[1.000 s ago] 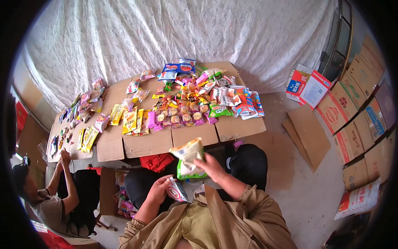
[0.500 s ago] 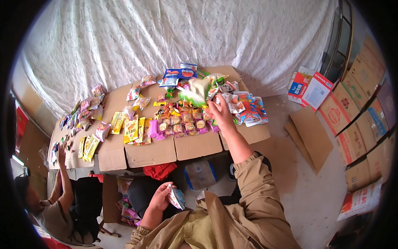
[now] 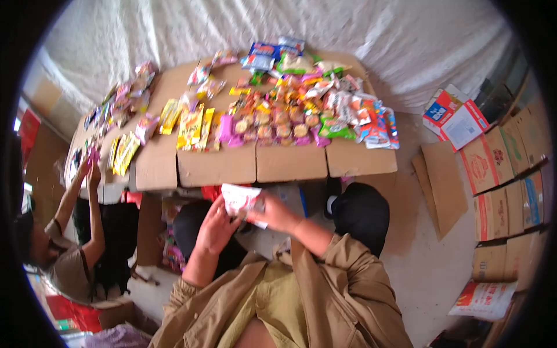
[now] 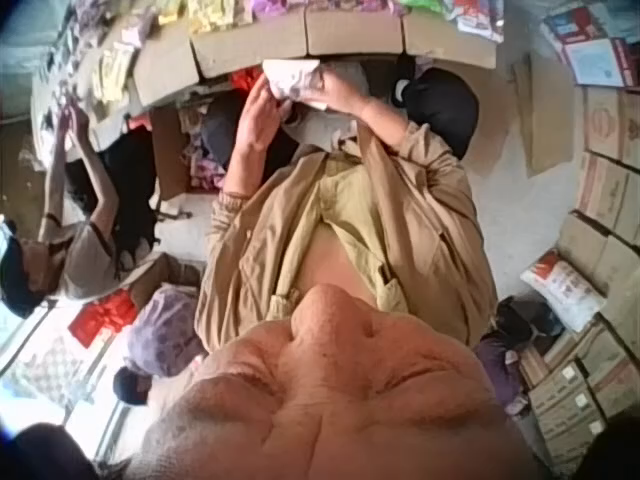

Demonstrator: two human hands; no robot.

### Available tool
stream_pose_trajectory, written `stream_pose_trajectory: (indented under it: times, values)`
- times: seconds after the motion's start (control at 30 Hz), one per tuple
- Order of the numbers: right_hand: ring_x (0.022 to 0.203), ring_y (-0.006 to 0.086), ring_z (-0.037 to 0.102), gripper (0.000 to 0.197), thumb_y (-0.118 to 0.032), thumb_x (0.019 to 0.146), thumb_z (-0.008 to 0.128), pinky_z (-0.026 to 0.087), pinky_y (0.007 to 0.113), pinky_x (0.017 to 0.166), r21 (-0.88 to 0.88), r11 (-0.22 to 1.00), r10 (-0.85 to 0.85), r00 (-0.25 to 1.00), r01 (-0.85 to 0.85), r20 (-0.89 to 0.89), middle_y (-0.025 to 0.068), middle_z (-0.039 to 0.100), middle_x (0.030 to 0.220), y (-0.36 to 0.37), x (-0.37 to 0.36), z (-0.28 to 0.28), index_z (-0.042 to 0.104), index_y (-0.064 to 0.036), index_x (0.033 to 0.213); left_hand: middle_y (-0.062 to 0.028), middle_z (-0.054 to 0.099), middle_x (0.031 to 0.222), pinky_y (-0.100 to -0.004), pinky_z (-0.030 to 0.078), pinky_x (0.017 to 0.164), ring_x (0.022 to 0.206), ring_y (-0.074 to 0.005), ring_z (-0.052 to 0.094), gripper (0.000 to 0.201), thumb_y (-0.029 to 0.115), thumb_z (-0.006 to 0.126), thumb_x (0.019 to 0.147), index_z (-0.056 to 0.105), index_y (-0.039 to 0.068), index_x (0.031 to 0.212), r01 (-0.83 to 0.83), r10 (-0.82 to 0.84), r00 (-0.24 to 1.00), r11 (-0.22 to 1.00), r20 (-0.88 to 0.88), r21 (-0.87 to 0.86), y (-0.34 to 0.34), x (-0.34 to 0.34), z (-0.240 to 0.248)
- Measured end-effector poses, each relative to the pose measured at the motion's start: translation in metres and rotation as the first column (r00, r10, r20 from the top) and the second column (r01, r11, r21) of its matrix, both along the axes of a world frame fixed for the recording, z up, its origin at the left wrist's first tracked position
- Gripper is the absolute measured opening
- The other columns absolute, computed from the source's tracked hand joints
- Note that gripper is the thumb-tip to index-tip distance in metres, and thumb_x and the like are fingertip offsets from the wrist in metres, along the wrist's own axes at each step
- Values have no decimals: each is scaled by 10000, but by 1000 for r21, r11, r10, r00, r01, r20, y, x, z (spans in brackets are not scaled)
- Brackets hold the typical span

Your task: The person sorts various packaged snacks on cardboard surfaces, picking up individual snack bags and packages by hand, arranging them on the table, and handling snack packets from a cardboard box on the floor.

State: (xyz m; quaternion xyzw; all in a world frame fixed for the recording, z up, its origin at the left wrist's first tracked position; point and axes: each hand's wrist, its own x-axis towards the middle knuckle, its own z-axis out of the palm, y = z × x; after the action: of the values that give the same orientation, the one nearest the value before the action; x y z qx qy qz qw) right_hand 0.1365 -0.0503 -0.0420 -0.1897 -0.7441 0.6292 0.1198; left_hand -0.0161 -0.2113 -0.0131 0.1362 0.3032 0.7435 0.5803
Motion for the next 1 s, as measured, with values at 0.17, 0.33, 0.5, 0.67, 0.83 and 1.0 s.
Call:
stream_pose_trajectory:
  times: [0.17, 0.33, 0.5, 0.67, 0.83, 1.0]
  values:
    - [1117, 154, 611, 429, -120, 946, 629, 509, 347, 964, -225, 973, -64, 995, 44, -81, 85, 641, 1218, 16, 4, 8, 502, -19, 1343, -44, 546, 1411, -398, 463, 1020, 1301, -197, 515, 577, 262, 646, 970, 429, 106, 1481, 64, -101, 941, 990, -322, -124, -2, -19, 8]
    - [1102, 164, 629, 491, -102, 963, 607, 528, 337, 953, -425, 901, -113, 993, 93, -24, 85, 597, 1278, 13, 12, 9, 416, -25, 1408, -51, 615, 1298, -349, 483, 964, 1192, -176, 584, 479, 241, 634, 973, 513, 86, 1410, 8, -44, 963, 990, -267, -137, -24, -47, 8]
    - [956, 274, 709, 490, -271, 845, 729, 555, 413, 823, 201, 888, 297, 849, -414, 437, 155, 710, 1012, 20, 30, -12, 541, -86, 1258, -78, 587, 1314, -425, 480, 983, 1219, -239, 565, 606, 344, 659, 947, 427, 124, 1462, -65, 54, 993, 992, 101, 105, -43, -71, -5]
    - [902, 299, 707, 449, -313, 877, 705, 546, 405, 774, 423, 827, 171, 883, -369, 437, 160, 718, 999, 49, 15, 17, 550, -98, 1239, -99, 575, 1332, -445, 467, 1012, 1238, -250, 547, 637, 417, 660, 940, 420, 143, 1462, 27, -25, 999, 998, -28, 65, -35, -71, -16]
    - [943, 154, 675, 431, -220, 1018, 592, 520, 282, 853, -143, 895, -444, 809, 423, -384, 131, 678, 1159, 84, -27, 77, 443, -12, 1366, -92, 567, 1343, -431, 442, 1038, 1256, -246, 531, 644, 414, 665, 936, 420, 146, 1467, 76, -72, 996, 994, -55, 74, -29, -71, -15]
    - [945, 185, 705, 273, -148, 964, 647, 553, 330, 848, 322, 946, 83, 991, -47, -100, 120, 720, 1040, 50, -9, 66, 604, 1, 1189, -89, 565, 1348, -437, 437, 1041, 1265, -248, 525, 643, 419, 662, 937, 420, 150, 1469, 52, -49, 998, 996, -45, 69, -31, -73, -17]
